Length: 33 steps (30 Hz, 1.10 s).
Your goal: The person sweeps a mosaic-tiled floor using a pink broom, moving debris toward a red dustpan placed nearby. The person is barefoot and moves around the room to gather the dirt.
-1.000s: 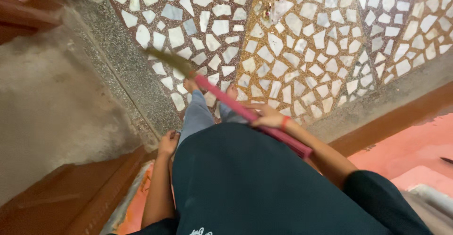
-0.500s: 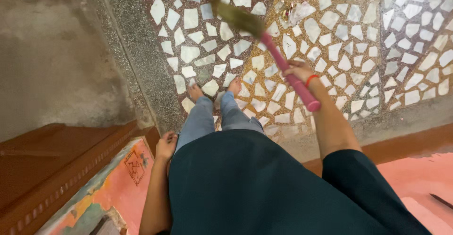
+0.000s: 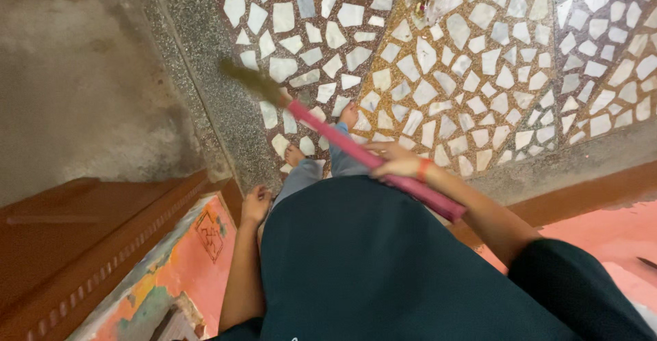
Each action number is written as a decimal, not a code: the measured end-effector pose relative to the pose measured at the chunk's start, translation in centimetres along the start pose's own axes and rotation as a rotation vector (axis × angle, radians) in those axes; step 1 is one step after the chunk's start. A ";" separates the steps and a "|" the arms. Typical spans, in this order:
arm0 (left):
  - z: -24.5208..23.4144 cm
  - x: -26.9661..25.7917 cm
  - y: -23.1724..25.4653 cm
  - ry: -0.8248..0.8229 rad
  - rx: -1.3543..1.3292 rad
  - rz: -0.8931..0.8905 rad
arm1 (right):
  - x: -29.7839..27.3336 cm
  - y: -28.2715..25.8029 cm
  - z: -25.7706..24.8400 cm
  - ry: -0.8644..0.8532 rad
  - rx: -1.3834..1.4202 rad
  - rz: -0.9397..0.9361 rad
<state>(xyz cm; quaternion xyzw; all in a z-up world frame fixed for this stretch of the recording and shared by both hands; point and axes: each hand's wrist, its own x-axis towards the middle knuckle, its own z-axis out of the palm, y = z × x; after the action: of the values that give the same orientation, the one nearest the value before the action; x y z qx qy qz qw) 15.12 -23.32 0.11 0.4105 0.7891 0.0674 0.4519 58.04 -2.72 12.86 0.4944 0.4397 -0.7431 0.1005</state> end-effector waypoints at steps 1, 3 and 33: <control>-0.1 -0.2 -0.6 0.007 -0.018 0.014 | 3.8 -0.1 2.1 0.033 -0.274 -0.220; -0.5 -1.0 -1.8 0.006 -0.058 -0.004 | 9.6 -0.2 5.5 -0.017 -0.461 -0.364; -1.5 -8.0 -15.1 -0.061 -0.138 -0.094 | -5.0 1.6 12.8 0.398 0.135 -0.083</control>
<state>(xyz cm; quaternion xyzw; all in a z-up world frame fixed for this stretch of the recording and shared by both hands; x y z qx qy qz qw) 7.12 -38.48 -0.91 0.3427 0.7869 0.0881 0.5055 53.20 -14.74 17.71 0.6185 0.4202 -0.6620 -0.0524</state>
